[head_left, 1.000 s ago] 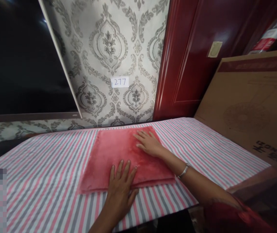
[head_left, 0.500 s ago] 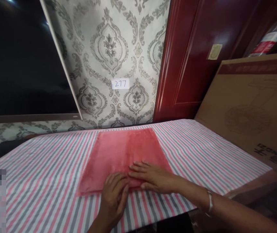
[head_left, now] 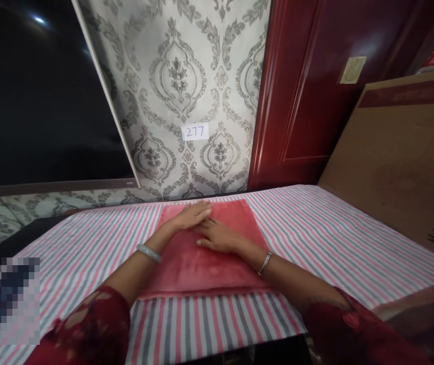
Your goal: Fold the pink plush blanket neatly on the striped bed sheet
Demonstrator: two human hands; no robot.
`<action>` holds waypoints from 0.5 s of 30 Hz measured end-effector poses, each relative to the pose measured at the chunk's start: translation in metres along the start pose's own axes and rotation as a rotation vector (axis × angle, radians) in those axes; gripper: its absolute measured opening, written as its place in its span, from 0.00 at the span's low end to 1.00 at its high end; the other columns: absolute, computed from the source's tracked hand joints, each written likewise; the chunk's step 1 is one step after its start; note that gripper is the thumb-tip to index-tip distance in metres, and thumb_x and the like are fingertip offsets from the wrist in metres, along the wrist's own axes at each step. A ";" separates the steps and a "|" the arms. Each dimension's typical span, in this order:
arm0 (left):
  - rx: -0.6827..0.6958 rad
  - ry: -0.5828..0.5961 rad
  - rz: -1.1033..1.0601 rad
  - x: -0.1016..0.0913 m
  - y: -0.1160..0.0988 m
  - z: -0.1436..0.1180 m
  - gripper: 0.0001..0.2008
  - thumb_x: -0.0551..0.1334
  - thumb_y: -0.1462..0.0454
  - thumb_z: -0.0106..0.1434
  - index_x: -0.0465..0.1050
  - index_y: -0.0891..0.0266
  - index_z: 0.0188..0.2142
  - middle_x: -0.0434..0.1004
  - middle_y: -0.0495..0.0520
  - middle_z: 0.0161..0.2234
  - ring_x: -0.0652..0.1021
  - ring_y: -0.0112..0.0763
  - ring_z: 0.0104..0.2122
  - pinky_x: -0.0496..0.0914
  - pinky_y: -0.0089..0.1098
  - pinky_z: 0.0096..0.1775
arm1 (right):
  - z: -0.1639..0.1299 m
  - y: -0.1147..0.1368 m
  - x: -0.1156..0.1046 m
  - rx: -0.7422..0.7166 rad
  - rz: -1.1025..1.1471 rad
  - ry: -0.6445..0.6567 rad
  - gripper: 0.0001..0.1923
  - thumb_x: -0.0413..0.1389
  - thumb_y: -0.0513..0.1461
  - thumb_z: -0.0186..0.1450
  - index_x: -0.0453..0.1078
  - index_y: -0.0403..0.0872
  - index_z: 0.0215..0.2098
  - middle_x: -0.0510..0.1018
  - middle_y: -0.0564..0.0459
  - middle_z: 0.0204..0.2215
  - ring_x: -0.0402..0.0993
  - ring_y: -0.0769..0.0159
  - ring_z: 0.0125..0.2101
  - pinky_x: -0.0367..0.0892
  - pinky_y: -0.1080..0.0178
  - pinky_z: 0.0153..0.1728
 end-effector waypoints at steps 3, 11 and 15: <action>-0.068 0.054 0.048 0.032 0.021 0.014 0.28 0.42 0.49 0.72 0.60 0.51 0.66 0.53 0.54 0.71 0.51 0.42 0.71 0.38 0.57 0.67 | -0.006 -0.001 0.016 0.019 -0.001 -0.001 0.35 0.49 0.54 0.72 0.52 0.49 0.72 0.51 0.46 0.72 0.37 0.50 0.72 0.35 0.41 0.69; -0.039 0.022 -0.021 0.062 0.050 0.018 0.27 0.38 0.52 0.73 0.58 0.44 0.67 0.50 0.48 0.72 0.48 0.34 0.71 0.36 0.57 0.67 | -0.012 -0.002 0.021 0.051 0.051 0.040 0.34 0.48 0.53 0.73 0.49 0.52 0.73 0.46 0.48 0.73 0.35 0.51 0.72 0.35 0.42 0.69; -0.047 0.027 -0.048 0.061 0.052 0.018 0.27 0.37 0.53 0.73 0.61 0.43 0.65 0.50 0.46 0.72 0.48 0.33 0.71 0.35 0.55 0.67 | -0.026 0.013 0.027 0.018 0.108 0.134 0.34 0.46 0.55 0.73 0.47 0.55 0.73 0.44 0.49 0.73 0.31 0.49 0.72 0.31 0.38 0.68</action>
Point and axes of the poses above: each hand's wrist, its own z-axis towards the middle knuckle, its own x-axis out of the palm, y = z × x, the point moved 10 cm from there along z, towards the middle knuckle
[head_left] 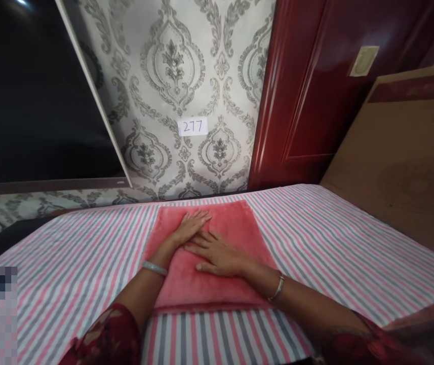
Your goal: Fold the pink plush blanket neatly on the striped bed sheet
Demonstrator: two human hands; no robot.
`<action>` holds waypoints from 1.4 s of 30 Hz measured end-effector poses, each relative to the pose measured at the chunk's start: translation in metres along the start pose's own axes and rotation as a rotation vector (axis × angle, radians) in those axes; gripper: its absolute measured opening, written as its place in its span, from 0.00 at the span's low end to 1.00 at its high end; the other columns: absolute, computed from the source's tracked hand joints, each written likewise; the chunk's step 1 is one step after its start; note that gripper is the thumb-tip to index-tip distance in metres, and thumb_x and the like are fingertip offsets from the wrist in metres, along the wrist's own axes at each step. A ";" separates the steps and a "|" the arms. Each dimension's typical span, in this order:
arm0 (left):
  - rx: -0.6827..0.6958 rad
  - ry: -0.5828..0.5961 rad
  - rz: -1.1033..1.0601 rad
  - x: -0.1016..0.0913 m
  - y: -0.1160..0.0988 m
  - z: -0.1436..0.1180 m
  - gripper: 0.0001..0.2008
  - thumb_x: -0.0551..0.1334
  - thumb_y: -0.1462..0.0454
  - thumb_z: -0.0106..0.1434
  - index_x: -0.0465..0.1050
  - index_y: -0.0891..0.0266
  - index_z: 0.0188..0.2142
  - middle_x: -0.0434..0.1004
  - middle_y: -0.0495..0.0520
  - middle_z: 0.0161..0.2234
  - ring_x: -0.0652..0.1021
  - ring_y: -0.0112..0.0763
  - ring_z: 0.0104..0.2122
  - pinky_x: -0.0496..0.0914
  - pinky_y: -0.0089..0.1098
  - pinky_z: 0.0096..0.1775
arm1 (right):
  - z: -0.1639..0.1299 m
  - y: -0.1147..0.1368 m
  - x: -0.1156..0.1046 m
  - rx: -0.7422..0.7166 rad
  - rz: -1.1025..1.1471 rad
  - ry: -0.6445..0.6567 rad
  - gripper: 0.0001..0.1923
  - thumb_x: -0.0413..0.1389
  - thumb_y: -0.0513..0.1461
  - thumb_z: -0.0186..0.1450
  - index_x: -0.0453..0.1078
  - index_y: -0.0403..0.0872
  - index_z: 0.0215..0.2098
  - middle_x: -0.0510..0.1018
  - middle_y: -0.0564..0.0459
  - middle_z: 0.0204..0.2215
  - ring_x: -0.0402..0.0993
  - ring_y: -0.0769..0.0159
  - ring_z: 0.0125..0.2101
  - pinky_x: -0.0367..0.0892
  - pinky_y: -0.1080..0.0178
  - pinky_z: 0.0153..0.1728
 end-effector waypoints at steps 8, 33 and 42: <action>0.051 -0.019 0.064 0.000 -0.008 -0.007 0.29 0.51 0.45 0.69 0.59 0.44 0.67 0.48 0.50 0.72 0.46 0.43 0.71 0.33 0.58 0.66 | -0.056 0.058 0.026 -0.162 0.198 0.127 0.38 0.51 0.52 0.72 0.40 0.58 0.74 0.46 0.54 0.73 0.33 0.57 0.72 0.28 0.47 0.70; -0.433 -0.216 0.403 -0.050 0.054 -0.043 0.33 0.46 0.46 0.71 0.53 0.56 0.70 0.49 0.61 0.72 0.51 0.57 0.70 0.50 0.68 0.62 | -0.019 -0.130 -0.075 0.842 -0.292 -0.392 0.26 0.40 0.48 0.75 0.66 0.47 0.63 0.68 0.43 0.63 0.54 0.47 0.65 0.46 0.43 0.63; -0.456 -0.207 0.283 -0.042 0.067 -0.048 0.32 0.45 0.48 0.71 0.53 0.56 0.70 0.47 0.58 0.72 0.48 0.51 0.71 0.57 0.63 0.61 | -0.021 -0.148 -0.063 0.832 -0.280 -0.402 0.26 0.40 0.48 0.75 0.66 0.48 0.64 0.68 0.45 0.64 0.53 0.47 0.66 0.47 0.43 0.63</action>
Point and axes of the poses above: each hand's wrist, its own z-axis towards the middle knuckle, its own x-axis out of the palm, y = z × x, the point moved 10 cm from there along z, towards the middle knuckle
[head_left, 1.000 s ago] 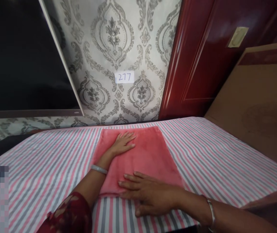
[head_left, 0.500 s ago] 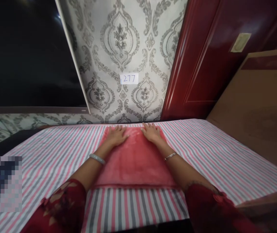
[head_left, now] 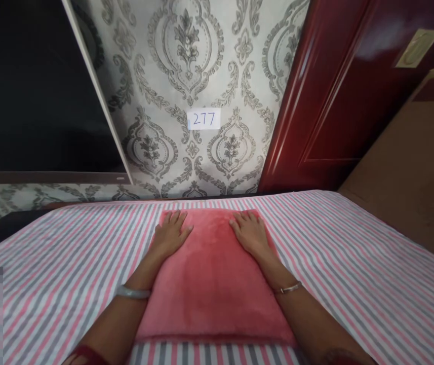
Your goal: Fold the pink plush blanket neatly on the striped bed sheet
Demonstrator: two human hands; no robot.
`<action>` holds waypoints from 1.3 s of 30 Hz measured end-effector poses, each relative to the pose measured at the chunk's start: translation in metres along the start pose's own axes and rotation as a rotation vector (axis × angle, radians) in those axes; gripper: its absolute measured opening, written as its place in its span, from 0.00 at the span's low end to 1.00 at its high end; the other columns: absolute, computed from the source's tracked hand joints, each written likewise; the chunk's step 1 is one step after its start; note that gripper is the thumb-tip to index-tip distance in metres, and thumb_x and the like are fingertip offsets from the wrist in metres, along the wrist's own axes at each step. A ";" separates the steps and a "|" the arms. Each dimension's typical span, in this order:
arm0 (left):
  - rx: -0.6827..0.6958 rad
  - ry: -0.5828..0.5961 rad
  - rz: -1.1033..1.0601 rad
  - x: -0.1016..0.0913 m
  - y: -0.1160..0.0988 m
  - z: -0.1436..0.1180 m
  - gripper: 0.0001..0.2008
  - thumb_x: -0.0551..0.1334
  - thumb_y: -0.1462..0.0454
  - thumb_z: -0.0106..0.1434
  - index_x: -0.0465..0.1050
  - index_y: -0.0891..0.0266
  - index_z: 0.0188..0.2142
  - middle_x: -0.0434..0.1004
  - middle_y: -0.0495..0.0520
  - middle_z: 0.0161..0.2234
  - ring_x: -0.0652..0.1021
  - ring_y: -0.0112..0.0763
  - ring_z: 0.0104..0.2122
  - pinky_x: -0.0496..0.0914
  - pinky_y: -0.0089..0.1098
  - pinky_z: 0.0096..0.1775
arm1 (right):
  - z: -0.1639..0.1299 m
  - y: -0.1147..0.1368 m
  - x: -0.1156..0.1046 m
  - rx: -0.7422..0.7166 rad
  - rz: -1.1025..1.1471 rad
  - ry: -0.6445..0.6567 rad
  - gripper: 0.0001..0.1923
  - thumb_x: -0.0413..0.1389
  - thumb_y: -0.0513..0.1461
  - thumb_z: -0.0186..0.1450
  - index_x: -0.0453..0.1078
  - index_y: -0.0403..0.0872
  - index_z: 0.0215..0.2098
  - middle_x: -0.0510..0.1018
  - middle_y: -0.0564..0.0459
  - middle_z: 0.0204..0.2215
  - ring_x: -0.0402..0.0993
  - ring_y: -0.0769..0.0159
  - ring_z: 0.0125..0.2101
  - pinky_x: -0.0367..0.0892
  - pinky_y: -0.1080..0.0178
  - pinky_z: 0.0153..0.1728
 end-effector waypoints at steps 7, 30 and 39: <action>-0.012 0.007 0.020 0.002 0.002 -0.001 0.32 0.46 0.50 0.71 0.52 0.57 0.70 0.46 0.56 0.73 0.48 0.49 0.71 0.59 0.61 0.61 | -0.001 -0.003 0.005 0.007 0.008 -0.012 0.26 0.41 0.48 0.75 0.65 0.48 0.65 0.67 0.45 0.65 0.53 0.48 0.67 0.46 0.43 0.64; -0.450 -0.127 -0.924 -0.015 0.094 0.003 0.47 0.65 0.47 0.56 0.54 0.71 0.67 0.64 0.75 0.64 0.73 0.55 0.59 0.75 0.43 0.50 | -0.006 -0.083 -0.011 0.348 0.449 0.079 0.36 0.52 0.47 0.69 0.53 0.39 0.70 0.67 0.35 0.64 0.64 0.51 0.63 0.60 0.55 0.60; -0.468 0.247 -1.246 -0.001 0.067 -0.004 0.23 0.76 0.50 0.40 0.78 0.66 0.28 0.83 0.65 0.31 0.83 0.50 0.34 0.79 0.39 0.36 | -0.011 -0.098 0.002 0.481 0.784 0.144 0.38 0.58 0.50 0.64 0.60 0.36 0.66 0.69 0.32 0.61 0.71 0.50 0.58 0.70 0.55 0.53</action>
Point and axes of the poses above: each hand's wrist, its own z-axis towards the middle knuckle, its own x-axis out of the palm, y = z × x, the point moved 10 cm from there along z, towards the middle knuckle
